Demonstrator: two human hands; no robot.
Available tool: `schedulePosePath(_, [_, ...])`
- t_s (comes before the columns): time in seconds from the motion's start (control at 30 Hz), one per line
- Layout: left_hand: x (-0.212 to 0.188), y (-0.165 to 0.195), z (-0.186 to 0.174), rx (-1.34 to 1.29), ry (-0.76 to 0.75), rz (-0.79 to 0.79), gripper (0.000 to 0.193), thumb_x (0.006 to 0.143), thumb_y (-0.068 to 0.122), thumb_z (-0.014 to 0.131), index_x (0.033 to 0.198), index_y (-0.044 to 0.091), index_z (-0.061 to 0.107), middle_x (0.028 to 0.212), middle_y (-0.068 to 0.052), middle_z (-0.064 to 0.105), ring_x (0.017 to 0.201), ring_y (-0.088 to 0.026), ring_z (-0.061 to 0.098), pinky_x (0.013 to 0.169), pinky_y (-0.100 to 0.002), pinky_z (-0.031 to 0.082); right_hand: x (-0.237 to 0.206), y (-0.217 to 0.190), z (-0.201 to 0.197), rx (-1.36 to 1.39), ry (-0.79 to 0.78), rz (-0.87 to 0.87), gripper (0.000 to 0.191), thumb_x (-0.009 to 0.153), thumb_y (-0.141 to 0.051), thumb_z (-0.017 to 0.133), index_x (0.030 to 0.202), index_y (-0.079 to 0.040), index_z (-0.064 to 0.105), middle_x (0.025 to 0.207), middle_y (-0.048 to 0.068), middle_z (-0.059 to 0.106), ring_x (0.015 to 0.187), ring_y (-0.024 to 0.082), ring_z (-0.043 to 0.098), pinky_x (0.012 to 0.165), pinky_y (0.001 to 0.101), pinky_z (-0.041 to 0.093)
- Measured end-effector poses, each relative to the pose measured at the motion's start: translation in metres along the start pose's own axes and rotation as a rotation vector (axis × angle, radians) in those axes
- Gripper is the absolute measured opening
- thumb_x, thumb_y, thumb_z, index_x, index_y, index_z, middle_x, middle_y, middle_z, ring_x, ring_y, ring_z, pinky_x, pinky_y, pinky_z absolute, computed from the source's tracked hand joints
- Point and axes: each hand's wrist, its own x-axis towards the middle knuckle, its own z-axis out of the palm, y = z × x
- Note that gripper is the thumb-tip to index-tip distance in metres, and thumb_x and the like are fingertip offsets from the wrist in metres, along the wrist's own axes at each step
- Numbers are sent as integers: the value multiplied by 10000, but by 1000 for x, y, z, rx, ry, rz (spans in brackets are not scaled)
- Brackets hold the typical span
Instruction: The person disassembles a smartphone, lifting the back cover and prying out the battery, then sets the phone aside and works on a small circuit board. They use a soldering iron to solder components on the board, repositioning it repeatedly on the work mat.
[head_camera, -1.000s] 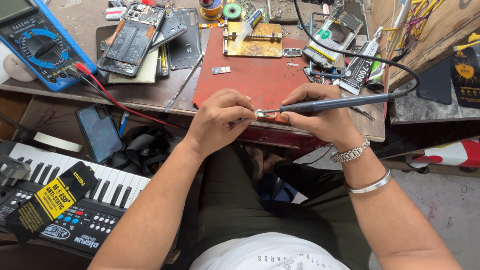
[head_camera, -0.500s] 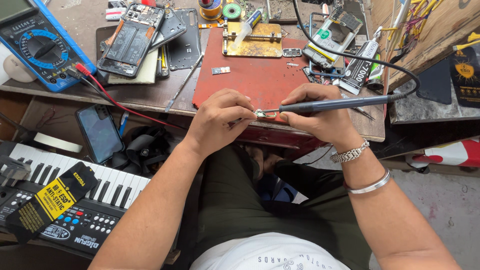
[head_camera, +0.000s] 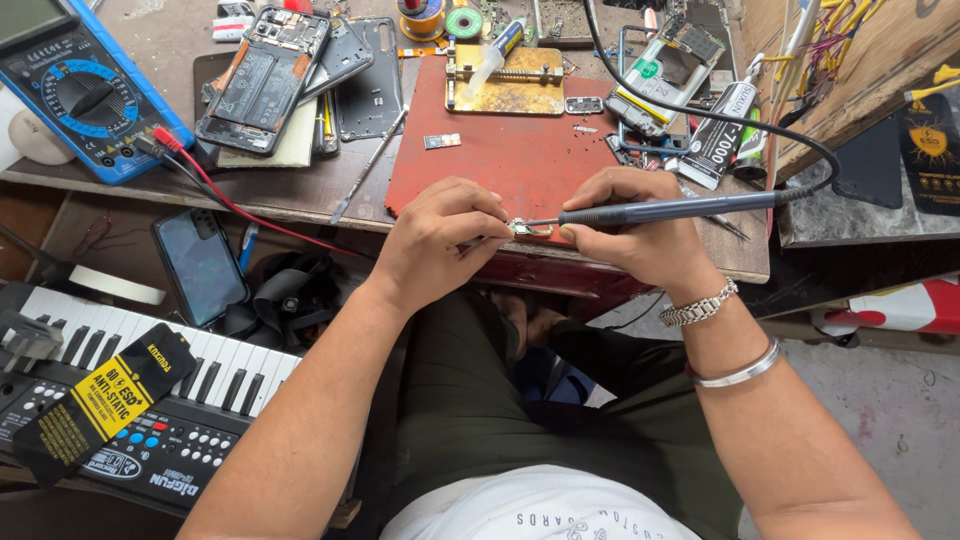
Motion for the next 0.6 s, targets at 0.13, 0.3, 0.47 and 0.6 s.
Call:
schedulePosePath(0.13, [0,1,0,-21,1,-8,152,799,41,831,891,96,723,966,-16,696,983,-225,690,878,-376,577,0,-1,0,11,-3,21,170,799,-53,831,930,-13,732,861,16,730,758,47,632,666,217,513])
schedulePosePath(0.3, [1,1,-1,-19,3,1,152,800,44,835,887,95,721,964,-17,699,983,-223,692,877,-376,576,1,-2,0,14,-14,10,165,797,-51,830,926,-14,734,871,19,731,763,52,639,669,218,514])
schedulePosePath(0.47, [1,2,-1,-19,4,2,152,801,44,835,891,94,723,969,-18,703,978,-225,691,876,-375,574,1,-2,-1,0,-22,0,170,791,-49,834,929,-15,741,875,24,731,767,61,643,675,224,514])
schedulePosePath(0.6, [1,3,-1,-22,-1,-10,150,801,43,833,890,95,723,967,-17,704,976,-224,693,873,-371,575,1,-2,-1,-3,-25,-32,183,791,-54,840,937,-11,739,900,31,734,787,70,656,695,228,523])
